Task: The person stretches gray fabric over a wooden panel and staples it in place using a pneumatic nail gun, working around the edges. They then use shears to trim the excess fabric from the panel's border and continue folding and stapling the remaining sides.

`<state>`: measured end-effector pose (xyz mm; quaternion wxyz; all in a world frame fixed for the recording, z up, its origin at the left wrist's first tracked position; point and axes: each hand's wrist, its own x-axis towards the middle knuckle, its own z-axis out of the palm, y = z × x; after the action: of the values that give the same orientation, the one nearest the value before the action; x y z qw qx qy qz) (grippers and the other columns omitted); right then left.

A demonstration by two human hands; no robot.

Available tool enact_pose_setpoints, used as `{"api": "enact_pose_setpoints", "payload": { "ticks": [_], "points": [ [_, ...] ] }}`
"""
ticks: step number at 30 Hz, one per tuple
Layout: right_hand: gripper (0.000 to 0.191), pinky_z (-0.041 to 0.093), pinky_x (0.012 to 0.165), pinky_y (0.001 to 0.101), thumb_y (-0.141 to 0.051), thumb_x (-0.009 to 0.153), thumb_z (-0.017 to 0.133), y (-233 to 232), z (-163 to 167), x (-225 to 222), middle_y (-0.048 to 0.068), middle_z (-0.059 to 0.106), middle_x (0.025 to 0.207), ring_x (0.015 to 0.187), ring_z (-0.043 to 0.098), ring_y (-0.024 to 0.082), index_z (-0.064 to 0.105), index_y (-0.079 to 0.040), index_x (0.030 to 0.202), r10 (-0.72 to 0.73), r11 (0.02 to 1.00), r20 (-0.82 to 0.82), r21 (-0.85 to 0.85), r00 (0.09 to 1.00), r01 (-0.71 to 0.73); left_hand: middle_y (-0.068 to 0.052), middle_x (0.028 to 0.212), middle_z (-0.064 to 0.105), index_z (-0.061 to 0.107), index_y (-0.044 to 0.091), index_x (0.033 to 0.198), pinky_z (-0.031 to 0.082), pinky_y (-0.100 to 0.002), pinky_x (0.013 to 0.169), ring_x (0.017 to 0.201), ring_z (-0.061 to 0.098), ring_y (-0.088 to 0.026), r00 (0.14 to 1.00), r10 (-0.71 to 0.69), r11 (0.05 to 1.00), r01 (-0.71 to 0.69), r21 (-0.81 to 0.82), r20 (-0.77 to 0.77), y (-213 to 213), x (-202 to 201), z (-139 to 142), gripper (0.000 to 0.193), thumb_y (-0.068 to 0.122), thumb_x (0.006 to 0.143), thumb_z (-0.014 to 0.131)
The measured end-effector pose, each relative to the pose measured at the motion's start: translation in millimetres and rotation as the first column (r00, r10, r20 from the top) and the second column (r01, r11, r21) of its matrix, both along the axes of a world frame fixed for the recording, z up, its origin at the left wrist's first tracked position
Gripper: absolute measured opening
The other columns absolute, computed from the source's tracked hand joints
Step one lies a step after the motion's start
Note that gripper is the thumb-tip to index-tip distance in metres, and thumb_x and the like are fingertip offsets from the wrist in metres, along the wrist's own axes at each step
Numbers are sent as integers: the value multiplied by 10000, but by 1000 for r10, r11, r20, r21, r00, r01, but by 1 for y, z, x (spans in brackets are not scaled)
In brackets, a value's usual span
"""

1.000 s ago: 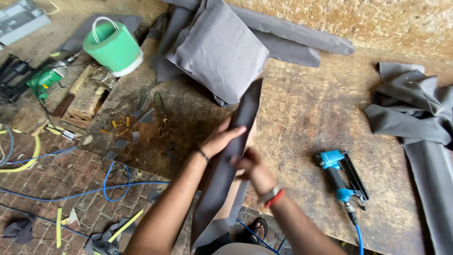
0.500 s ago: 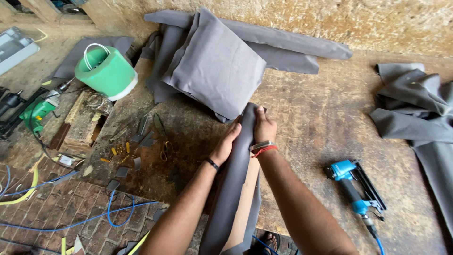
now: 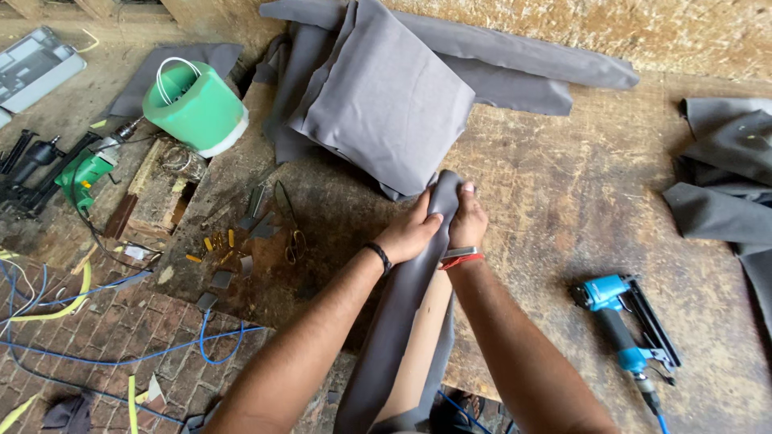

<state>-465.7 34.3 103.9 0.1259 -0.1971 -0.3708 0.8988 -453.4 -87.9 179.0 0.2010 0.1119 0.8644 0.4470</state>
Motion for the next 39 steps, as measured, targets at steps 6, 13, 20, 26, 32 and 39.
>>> {"api": "enact_pose_setpoints", "payload": {
  "ticks": [6,13,20,26,32,39],
  "points": [
    [422,510,906,446,-296,922,776,113,-29,110,140,671,1178,1051,641,273,619,-29,1209,138,368,456,800,879,-473,-197,1568,403,65,230,1628,483,-460,1059,1296,567,-398,998,23,983,-13,-183,55,21,6,5,904,201,864,547],
    [990,502,997,487,-437,644,944,249,-87,219,252,557,1338,1233,561,427,435,-40,1394,-521,-152,529,714,670,-683,-287,1502,478,96,202,1638,431,-448,1115,1354,515,-421,996,-15,989,2,-151,-84,17,5,-6,917,192,857,576],
    [902,538,964,497,-263,738,925,278,-77,173,285,566,1285,1179,621,432,349,-17,1387,-448,118,803,488,392,-865,-252,1500,491,22,275,1637,445,-460,1099,1330,539,-387,1000,19,958,-17,-286,4,32,15,17,951,201,868,577],
    [457,542,700,411,-230,849,836,243,-20,164,166,660,945,803,638,288,596,-11,1171,-127,472,836,525,534,-708,-250,1478,516,16,304,1643,452,-459,1100,1313,557,-383,1000,13,942,-5,-336,21,36,17,22,949,206,881,574],
    [273,529,508,353,-23,779,746,168,64,150,107,671,690,518,623,190,702,-27,1049,375,601,368,602,851,-526,-262,1434,540,19,273,1631,471,-441,1064,1272,576,-390,999,-6,949,-7,-314,-41,33,12,15,980,171,873,632],
    [131,478,487,329,-18,804,741,134,100,115,52,600,624,496,565,162,736,-21,935,520,620,330,488,788,-614,-240,1353,613,32,252,1627,521,-424,1007,1188,644,-362,998,-21,942,-1,-334,-62,37,9,4,1043,122,818,677]
  ]
}}
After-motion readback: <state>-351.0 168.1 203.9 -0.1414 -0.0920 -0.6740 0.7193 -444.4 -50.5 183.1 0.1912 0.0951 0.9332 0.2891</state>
